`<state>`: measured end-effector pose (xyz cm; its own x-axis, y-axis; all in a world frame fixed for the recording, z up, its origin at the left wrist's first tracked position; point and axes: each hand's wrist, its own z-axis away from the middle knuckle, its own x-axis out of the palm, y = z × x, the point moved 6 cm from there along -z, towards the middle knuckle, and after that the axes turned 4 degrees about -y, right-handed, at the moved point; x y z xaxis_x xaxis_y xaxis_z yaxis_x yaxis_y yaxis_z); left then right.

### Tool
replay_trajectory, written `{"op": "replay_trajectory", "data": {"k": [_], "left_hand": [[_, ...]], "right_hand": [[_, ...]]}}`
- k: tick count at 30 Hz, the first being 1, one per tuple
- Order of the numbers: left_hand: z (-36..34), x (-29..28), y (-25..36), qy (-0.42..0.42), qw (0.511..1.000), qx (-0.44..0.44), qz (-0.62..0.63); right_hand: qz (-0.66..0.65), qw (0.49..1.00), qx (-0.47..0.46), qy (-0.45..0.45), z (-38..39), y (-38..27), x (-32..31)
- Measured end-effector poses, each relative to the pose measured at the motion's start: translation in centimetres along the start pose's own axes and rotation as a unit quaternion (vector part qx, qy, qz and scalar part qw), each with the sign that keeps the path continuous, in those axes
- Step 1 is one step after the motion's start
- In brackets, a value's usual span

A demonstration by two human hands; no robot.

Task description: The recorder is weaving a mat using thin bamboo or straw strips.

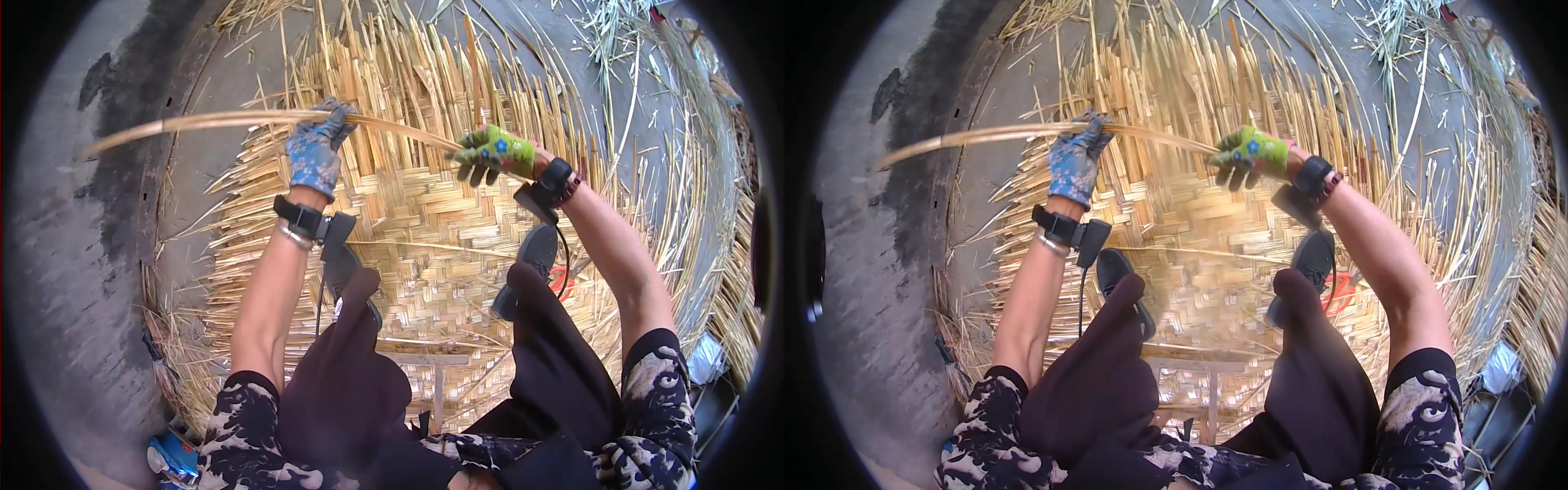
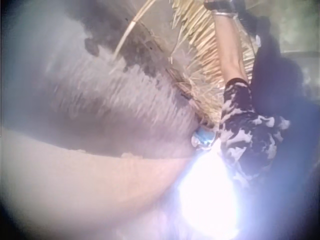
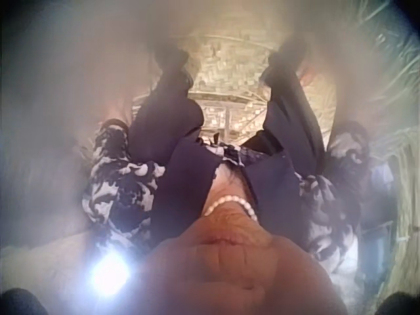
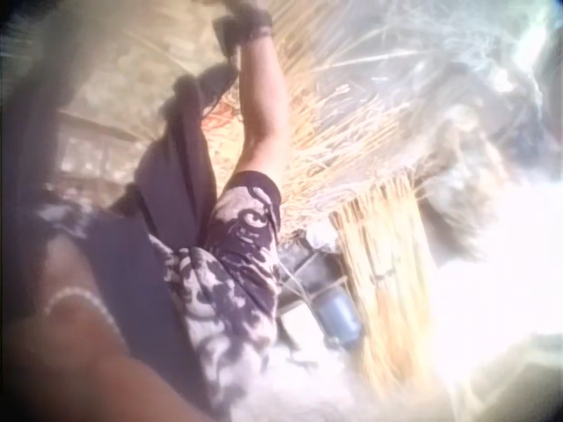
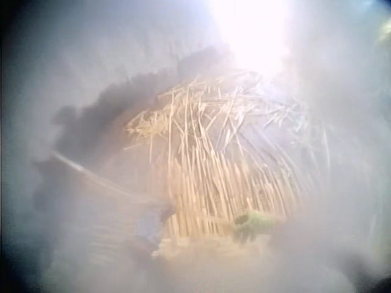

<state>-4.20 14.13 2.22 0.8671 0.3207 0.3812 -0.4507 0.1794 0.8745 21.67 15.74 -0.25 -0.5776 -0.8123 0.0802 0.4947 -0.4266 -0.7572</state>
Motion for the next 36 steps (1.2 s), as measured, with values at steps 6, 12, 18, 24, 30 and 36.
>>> {"op": "replay_trajectory", "data": {"k": [6, 12, 18, 24, 30, 36], "left_hand": [[-5.8, 0.0, -3.9, -0.113, 0.977, -0.067, -0.17], [-7.8, -1.7, -9.4, -0.063, 0.929, -0.141, -0.336], [-8.6, -0.1, -10.5, -0.101, 0.919, -0.191, -0.33], [-8.7, 2.8, -11.5, -0.224, 0.938, -0.256, -0.067], [-9.3, 3.5, -12.3, -0.18, 0.935, -0.285, -0.112], [-9.2, 5.0, -12.0, -0.244, 0.925, -0.241, -0.161]], "right_hand": [[-0.143, 0.957, -0.014, 0.254, -0.6, 1.7, -2.2], [-0.259, 0.915, -0.12, 0.286, -3.5, 0.7, -3.2], [-0.407, 0.853, -0.201, 0.258, -9.0, 1.9, -2.9], [-0.506, 0.839, -0.122, 0.159, -15.2, 7.5, -1.6], [-0.233, 0.901, -0.276, 0.239, -13.9, 6.0, -2.5], [-0.355, 0.892, -0.15, 0.235, -12.5, 5.8, -2.4]]}}
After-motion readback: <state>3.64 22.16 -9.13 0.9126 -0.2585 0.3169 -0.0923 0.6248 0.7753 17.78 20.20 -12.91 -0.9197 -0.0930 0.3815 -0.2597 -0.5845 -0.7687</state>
